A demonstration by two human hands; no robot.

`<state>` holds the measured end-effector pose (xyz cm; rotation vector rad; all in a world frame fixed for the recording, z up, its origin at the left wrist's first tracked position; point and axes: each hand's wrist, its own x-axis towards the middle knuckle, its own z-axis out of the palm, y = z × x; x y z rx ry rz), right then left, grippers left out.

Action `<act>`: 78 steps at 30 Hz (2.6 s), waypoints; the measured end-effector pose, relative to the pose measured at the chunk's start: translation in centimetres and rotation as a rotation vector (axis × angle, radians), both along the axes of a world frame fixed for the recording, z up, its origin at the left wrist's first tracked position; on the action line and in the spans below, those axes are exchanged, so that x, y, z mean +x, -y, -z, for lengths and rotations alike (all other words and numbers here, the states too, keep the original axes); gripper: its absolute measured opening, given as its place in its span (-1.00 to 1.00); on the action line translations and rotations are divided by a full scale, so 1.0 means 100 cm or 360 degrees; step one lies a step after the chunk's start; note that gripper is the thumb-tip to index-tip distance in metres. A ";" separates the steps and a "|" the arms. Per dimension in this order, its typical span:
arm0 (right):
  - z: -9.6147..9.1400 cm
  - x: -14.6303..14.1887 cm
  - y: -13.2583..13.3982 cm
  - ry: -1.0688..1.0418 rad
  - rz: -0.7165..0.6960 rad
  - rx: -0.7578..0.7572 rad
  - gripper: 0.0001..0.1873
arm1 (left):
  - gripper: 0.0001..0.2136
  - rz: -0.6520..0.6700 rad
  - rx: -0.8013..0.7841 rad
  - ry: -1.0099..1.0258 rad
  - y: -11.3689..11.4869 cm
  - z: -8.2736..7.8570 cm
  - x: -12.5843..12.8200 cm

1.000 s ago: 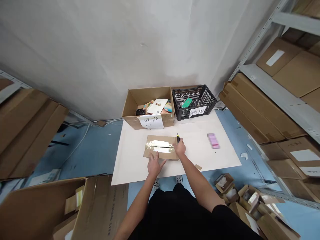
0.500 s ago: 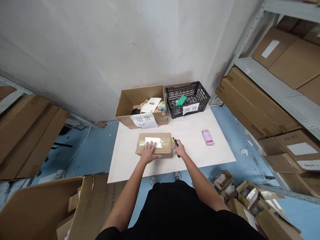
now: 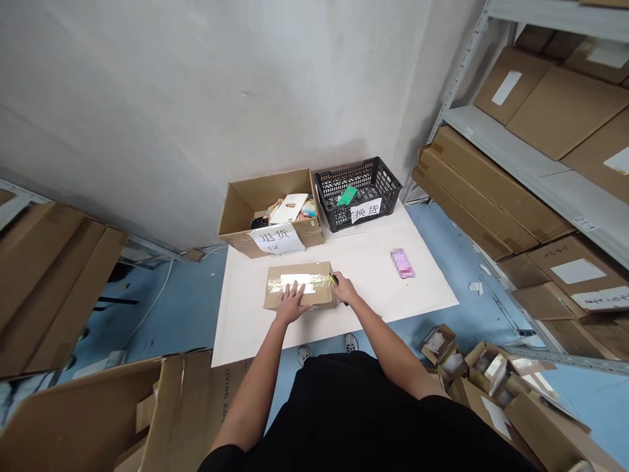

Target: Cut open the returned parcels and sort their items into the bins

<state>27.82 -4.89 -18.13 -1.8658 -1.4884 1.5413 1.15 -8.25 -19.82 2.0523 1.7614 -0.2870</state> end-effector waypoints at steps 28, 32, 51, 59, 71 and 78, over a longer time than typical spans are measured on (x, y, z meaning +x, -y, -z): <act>0.004 0.004 0.029 -0.0260 0.0143 -0.0154 -0.45 | -0.15 -0.0011 -0.0042 -0.0064 0.002 0.002 0.005; 0.007 0.011 0.048 -0.0313 0.0124 -0.0195 -0.44 | -0.15 -0.0003 -0.0051 -0.0085 0.000 -0.001 0.003; 0.039 -0.019 0.014 0.0311 0.0573 0.0122 -0.03 | -0.36 -0.0365 0.0200 -0.0157 -0.016 -0.033 -0.016; 0.019 -0.038 -0.068 0.0467 0.0503 0.0196 0.01 | -0.25 -0.0663 -0.0167 -0.0094 0.042 -0.005 0.001; 0.022 0.020 0.020 0.0405 0.0424 0.0384 -0.11 | -0.05 0.0486 -0.0043 -0.0174 0.001 -0.035 0.036; 0.056 0.017 0.084 0.0492 0.0366 0.0222 -0.07 | 0.22 0.0582 -0.0131 -0.0173 -0.013 -0.026 0.036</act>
